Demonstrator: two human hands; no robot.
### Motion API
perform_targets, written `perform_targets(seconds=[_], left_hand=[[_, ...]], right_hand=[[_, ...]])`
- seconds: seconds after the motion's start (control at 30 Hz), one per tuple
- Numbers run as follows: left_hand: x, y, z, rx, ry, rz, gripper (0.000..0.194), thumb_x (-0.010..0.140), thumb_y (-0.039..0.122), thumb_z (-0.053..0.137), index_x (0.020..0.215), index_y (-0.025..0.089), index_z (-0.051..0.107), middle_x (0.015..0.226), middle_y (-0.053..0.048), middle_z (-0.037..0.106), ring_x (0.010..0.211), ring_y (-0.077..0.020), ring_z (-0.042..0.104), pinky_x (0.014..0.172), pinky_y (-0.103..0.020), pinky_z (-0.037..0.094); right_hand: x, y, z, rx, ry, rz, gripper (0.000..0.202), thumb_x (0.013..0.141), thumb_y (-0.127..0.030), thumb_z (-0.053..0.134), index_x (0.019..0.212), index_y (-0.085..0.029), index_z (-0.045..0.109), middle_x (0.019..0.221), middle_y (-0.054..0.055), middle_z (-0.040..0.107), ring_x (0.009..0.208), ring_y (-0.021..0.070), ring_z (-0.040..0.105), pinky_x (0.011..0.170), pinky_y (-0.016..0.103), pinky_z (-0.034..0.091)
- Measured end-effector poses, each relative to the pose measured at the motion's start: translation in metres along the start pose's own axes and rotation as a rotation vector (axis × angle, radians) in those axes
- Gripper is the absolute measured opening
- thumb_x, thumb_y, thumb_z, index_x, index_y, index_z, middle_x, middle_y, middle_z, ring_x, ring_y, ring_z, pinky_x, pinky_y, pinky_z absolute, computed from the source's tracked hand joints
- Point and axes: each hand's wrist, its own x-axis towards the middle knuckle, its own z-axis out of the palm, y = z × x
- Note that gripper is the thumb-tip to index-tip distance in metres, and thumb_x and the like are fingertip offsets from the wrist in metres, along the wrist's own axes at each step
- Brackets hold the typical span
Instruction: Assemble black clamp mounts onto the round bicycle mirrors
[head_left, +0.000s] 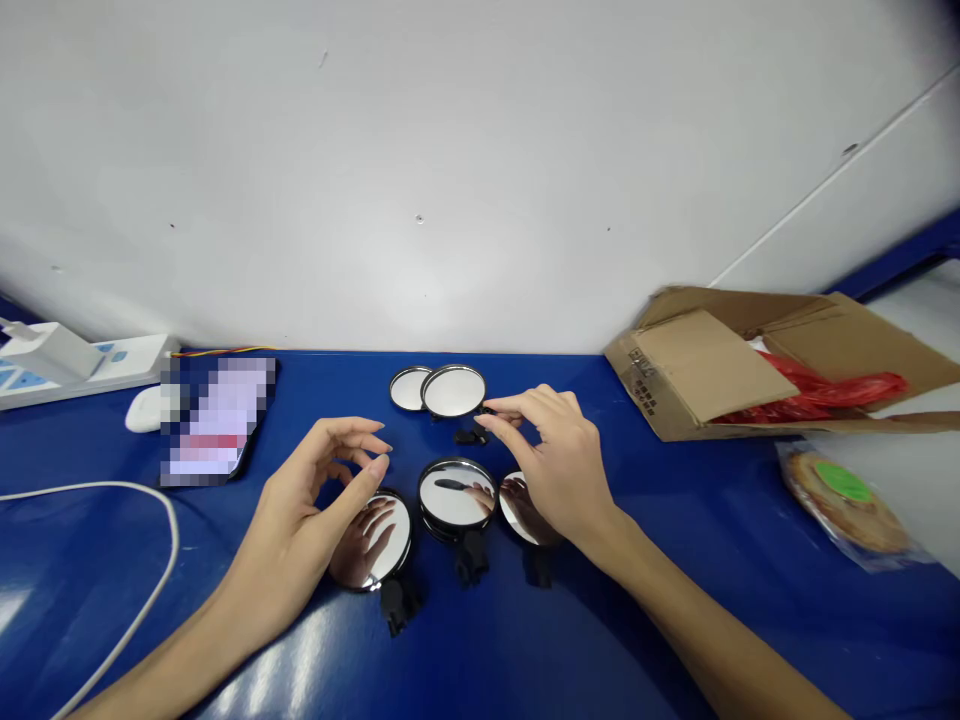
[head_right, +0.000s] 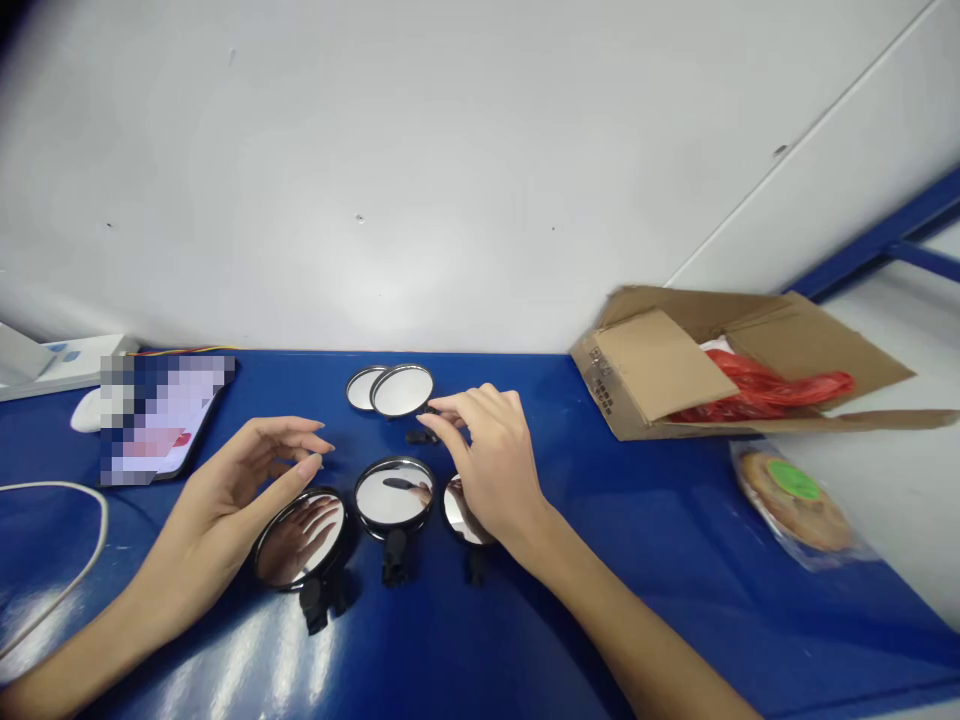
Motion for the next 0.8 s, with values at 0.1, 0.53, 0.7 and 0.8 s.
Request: perform_targets(seconds=[0.1,0.53,0.7,0.8], left_hand=[[-0.002,-0.001,-0.001,0.019,-0.019,-0.014,0.036,0.113,0.057,0.072,0.14,0.034,0.066,0.134,-0.003,0.075,0.121,-0.0263,0.07,0.106,-0.042,0.051],[0.0,0.0,-0.002,0.095,-0.055,0.019,0.034,0.117,0.055,0.066,0.143,0.034,0.062,0.13,-0.002,0.075,0.12,-0.026,0.07,0.103,-0.04,0.051],[-0.002,-0.002,-0.002,0.123,-0.069,-0.003,0.037,0.116,0.058,0.066,0.144,0.035,0.061,0.128,-0.002,0.076,0.116,-0.026,0.071,0.092,-0.037,0.054],[-0.002,-0.004,-0.001,0.144,-0.063,0.003,0.038,0.115,0.06,0.067,0.144,0.036,0.062,0.127,-0.002,0.077,0.114,-0.0252,0.072,0.084,-0.035,0.056]], right_hand=[[0.005,0.0,0.002,-0.009,-0.007,0.017,0.022,0.118,-0.039,0.067,0.104,-0.028,0.081,0.09,0.002,0.084,0.086,0.0258,0.071,0.089,0.045,0.046],[0.03,-0.009,0.019,-0.004,-0.151,0.035,0.018,0.111,-0.029,0.081,0.094,-0.025,0.079,0.09,-0.001,0.087,0.09,0.0245,0.074,0.092,0.043,0.041],[0.034,-0.012,0.022,-0.019,-0.159,0.041,0.022,0.105,-0.031,0.091,0.088,-0.024,0.079,0.086,-0.002,0.085,0.088,0.0228,0.073,0.094,0.043,0.04],[0.035,-0.013,0.026,-0.02,-0.182,0.026,0.022,0.101,-0.033,0.095,0.088,-0.023,0.081,0.082,-0.002,0.085,0.087,0.0222,0.073,0.094,0.042,0.039]])
